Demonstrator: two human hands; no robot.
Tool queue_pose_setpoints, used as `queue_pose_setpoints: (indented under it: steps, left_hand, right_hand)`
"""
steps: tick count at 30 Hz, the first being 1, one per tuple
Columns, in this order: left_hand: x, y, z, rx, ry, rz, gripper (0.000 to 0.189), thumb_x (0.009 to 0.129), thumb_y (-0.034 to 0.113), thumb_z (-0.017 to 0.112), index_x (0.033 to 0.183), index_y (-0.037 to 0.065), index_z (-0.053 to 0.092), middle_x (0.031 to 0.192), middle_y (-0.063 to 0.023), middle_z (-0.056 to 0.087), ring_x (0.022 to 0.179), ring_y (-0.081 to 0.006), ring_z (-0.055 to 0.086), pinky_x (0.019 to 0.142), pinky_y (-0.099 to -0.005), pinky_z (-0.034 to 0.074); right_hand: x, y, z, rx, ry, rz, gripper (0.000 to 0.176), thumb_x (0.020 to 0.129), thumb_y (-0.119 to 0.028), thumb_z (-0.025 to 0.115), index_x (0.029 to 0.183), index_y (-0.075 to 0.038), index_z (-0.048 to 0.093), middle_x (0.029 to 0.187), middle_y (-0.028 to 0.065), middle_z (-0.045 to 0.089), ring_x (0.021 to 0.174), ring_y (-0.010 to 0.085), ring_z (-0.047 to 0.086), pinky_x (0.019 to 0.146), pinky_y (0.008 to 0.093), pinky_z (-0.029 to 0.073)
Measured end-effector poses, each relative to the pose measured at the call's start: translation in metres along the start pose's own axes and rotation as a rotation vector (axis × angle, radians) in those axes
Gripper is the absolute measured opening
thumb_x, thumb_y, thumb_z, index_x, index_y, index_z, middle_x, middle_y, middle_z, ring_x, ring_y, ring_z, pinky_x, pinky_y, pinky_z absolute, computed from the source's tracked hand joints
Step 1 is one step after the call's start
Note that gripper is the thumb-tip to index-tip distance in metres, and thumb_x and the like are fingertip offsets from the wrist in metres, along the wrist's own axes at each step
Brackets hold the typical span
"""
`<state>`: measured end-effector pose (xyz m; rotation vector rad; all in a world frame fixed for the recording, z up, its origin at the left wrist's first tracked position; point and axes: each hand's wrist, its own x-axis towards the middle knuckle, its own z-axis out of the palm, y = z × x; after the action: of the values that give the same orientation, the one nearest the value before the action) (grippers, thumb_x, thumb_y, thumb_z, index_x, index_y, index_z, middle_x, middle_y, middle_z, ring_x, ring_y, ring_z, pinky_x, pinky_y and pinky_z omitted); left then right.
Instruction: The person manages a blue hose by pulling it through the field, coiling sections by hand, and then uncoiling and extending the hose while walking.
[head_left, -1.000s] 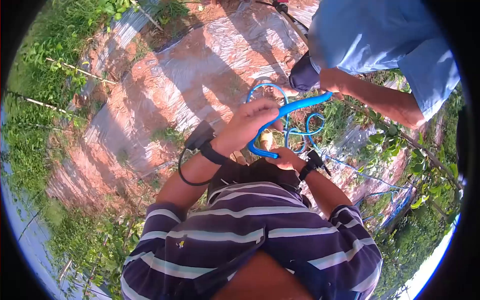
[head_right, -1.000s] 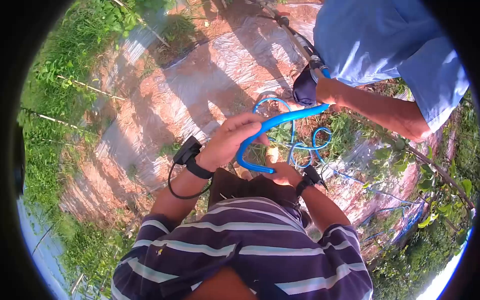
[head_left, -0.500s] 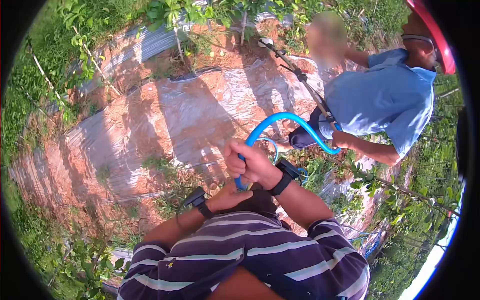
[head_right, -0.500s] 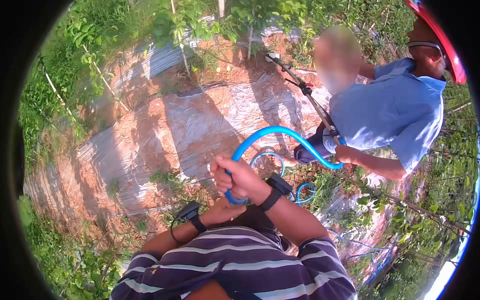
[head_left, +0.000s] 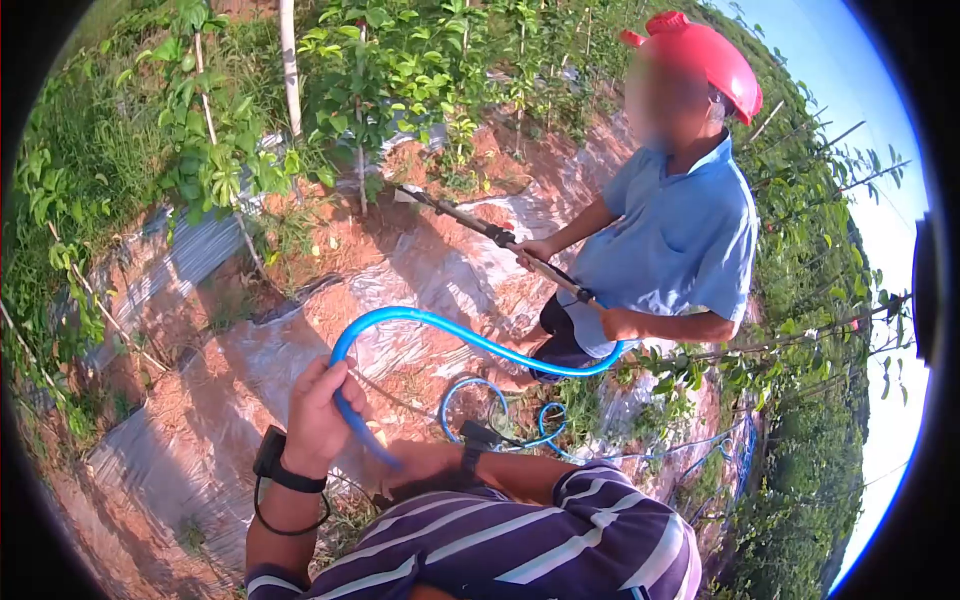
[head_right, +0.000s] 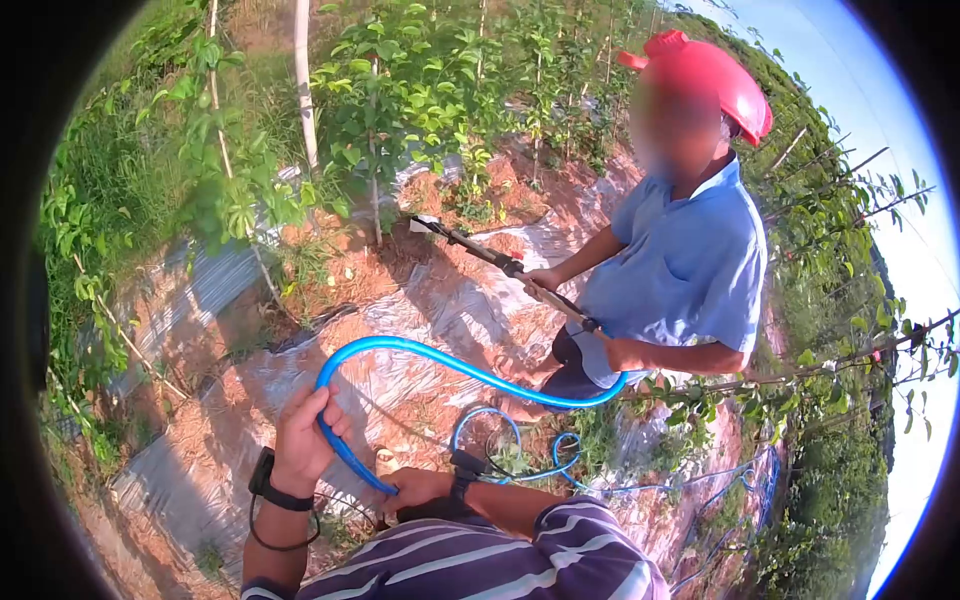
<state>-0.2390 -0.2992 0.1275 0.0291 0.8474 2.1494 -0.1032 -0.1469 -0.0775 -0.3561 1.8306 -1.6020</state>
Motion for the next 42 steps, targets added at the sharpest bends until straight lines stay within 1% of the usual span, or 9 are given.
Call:
queue_pose_setpoints:
  steps: [3, 6, 12, 15, 21, 27, 32, 35, 42]
  left_hand:
    - [0.057, 0.038, -0.030, 0.270, 0.057, 0.094, 0.016, 0.098, 0.015, 0.054, 0.107, 0.001, 0.056, 0.078, -0.0053, 0.059, 0.071, -0.0169, 0.058, 0.066, -0.0317, 0.050]
    - [0.098, 0.064, -0.072, 0.369, 0.126, 0.195, 0.019, 0.097, 0.014, 0.055, 0.112, 0.001, 0.057, 0.090, -0.0077, 0.064, 0.082, -0.0165, 0.062, 0.073, -0.0292, 0.050]
    - [0.089, 0.086, -0.158, 0.489, 0.314, -0.029, 0.023, 0.095, 0.014, 0.058, 0.114, 0.001, 0.059, 0.106, -0.0074, 0.065, 0.100, -0.0185, 0.062, 0.085, -0.0297, 0.049]
    - [0.081, 0.076, -0.202, 0.745, -0.133, -0.183, 0.034, 0.090, 0.010, 0.064, 0.121, 0.002, 0.054, 0.114, -0.0122, 0.064, 0.109, -0.0226, 0.062, 0.092, -0.0339, 0.049]
    - [0.095, 0.082, -0.226, 1.033, -0.611, -0.232, 0.031, 0.092, 0.008, 0.064, 0.120, 0.000, 0.055, 0.110, -0.0083, 0.064, 0.106, -0.0164, 0.061, 0.092, -0.0346, 0.050]
    - [0.089, 0.166, -0.199, 0.910, -0.614, -0.536, 0.028, 0.100, 0.028, 0.054, 0.106, 0.002, 0.061, 0.083, -0.0081, 0.067, 0.081, -0.0169, 0.065, 0.077, -0.0324, 0.052]
    - [0.092, 0.222, -0.159, -0.149, -0.316, -0.822, 0.025, 0.100, 0.027, 0.050, 0.094, 0.005, 0.061, 0.071, -0.0058, 0.059, 0.070, -0.0228, 0.060, 0.077, -0.0434, 0.051]
    - [0.101, 0.248, -0.156, -0.124, -0.103, -0.873, 0.025, 0.101, 0.028, 0.047, 0.092, 0.006, 0.057, 0.074, -0.0033, 0.056, 0.071, -0.0207, 0.057, 0.077, -0.0420, 0.049]
    - [0.086, 0.284, -0.138, 0.033, -0.114, -0.796, 0.031, 0.103, 0.031, 0.044, 0.094, 0.006, 0.060, 0.069, 0.0016, 0.057, 0.066, -0.0150, 0.058, 0.074, -0.0379, 0.050]
  right_hand:
    - [0.021, 0.048, -0.036, -0.179, 0.355, 0.251, 0.033, 0.088, -0.034, 0.064, 0.094, -0.001, 0.066, 0.084, 0.0155, 0.066, 0.084, 0.0254, 0.064, 0.079, 0.0402, 0.047]
    - [0.028, -0.021, -0.064, -0.273, 0.398, 0.301, 0.037, 0.088, -0.037, 0.063, 0.092, 0.000, 0.066, 0.081, 0.0194, 0.065, 0.080, 0.0283, 0.063, 0.075, 0.0411, 0.046]
    - [0.077, -0.143, -0.074, 0.251, 0.426, 0.325, 0.027, 0.096, -0.032, 0.055, 0.097, -0.009, 0.069, 0.077, 0.0023, 0.064, 0.070, 0.0132, 0.058, 0.063, 0.0311, 0.045]
    - [0.117, -0.181, -0.085, 0.921, 0.587, 0.090, 0.027, 0.097, -0.032, 0.055, 0.096, -0.006, 0.062, 0.058, -0.0033, 0.042, 0.044, 0.0090, 0.036, 0.047, 0.0295, 0.035]
    - [0.207, -0.213, -0.112, 1.527, 0.861, -0.255, 0.030, 0.097, -0.032, 0.053, 0.108, -0.004, 0.056, 0.062, -0.0015, 0.043, 0.052, 0.0109, 0.038, 0.050, 0.0294, 0.034]
    - [0.235, -0.246, -0.084, 1.319, 1.141, -0.330, 0.057, 0.098, -0.053, 0.049, 0.125, -0.003, 0.051, 0.097, 0.0143, 0.065, 0.083, 0.0264, 0.063, 0.085, 0.0446, 0.053]
    - [0.251, -0.217, -0.001, 1.044, 0.868, -0.183, 0.053, 0.103, -0.053, 0.035, 0.128, -0.010, 0.052, 0.114, 0.0105, 0.061, 0.101, 0.0175, 0.060, 0.093, 0.0349, 0.047]
    - [0.260, -0.227, 0.052, 0.990, 0.850, -0.194, 0.050, 0.105, -0.046, 0.038, 0.129, -0.006, 0.055, 0.118, 0.0077, 0.062, 0.113, 0.0157, 0.056, 0.100, 0.0323, 0.041]
    - [0.240, -0.170, 0.081, -0.114, 0.766, 0.472, 0.048, 0.072, -0.045, 0.072, 0.101, -0.007, 0.068, 0.091, 0.0134, 0.069, 0.088, 0.0307, 0.065, 0.078, 0.0423, 0.049]
